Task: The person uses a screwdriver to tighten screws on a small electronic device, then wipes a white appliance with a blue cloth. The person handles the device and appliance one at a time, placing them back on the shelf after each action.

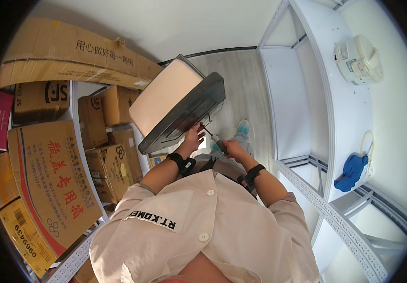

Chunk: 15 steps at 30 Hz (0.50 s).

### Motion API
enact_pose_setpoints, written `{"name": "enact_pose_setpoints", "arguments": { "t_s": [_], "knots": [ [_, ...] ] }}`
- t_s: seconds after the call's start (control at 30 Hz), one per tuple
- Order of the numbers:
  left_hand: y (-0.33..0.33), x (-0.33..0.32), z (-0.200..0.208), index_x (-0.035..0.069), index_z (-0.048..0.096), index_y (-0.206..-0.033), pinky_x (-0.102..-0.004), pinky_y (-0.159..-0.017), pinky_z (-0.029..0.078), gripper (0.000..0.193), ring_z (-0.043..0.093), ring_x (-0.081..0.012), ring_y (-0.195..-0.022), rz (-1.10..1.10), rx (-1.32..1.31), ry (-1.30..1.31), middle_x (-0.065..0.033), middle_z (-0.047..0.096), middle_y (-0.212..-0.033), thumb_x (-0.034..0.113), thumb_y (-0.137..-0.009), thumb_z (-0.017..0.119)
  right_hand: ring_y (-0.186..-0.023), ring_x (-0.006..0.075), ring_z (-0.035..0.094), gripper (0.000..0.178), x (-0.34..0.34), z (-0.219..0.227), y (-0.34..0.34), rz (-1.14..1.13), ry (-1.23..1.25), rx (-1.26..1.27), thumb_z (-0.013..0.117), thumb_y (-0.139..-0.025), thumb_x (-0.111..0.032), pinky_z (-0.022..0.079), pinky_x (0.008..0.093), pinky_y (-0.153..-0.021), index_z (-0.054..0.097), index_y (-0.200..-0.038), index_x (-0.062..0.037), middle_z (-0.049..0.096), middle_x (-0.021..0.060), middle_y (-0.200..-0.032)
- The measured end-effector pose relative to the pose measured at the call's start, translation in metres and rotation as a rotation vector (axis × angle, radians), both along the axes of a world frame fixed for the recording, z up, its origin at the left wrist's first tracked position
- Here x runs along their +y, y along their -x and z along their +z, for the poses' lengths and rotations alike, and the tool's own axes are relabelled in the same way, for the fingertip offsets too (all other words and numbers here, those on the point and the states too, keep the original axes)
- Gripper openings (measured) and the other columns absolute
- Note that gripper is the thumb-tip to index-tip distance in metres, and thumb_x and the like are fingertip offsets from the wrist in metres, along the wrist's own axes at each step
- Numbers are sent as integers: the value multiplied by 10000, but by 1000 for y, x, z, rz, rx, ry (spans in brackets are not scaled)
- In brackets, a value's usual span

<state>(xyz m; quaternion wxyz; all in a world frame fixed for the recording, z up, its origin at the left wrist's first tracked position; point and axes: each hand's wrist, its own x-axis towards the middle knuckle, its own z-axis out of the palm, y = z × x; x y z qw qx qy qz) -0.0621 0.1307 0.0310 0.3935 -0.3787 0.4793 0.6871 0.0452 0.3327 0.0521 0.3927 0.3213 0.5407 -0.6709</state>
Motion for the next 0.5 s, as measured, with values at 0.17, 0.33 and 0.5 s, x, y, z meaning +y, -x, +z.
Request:
{"name": "enact_pose_setpoints", "arguments": {
  "t_s": [0.17,0.33,0.5],
  "knots": [
    [1,0,-5,243,643,-999,-336,-713,409,174,535,-131,-817,36,3,-38,94,650,-965,388,-979,549,-662,131,603,371,-4,18,2,1,5,46,491,-1001,-435,481,286,-533,591,-1093,-90,639,40,-886],
    [-2,11,-1,236,638,-968,-345,-713,403,178,525,-139,-816,70,41,44,86,636,-955,398,-972,564,-650,126,593,415,-9,20,-2,145,-208,244,485,-1010,-424,490,286,-545,599,-1163,-56,623,39,-878],
    [-2,17,3,219,631,-989,-351,-685,403,192,528,-144,-810,59,73,131,71,642,-960,398,-973,564,-663,129,587,429,-7,14,-2,71,-134,140,484,-1009,-413,492,296,-577,616,-1195,-50,611,38,-862]
  ]
}}
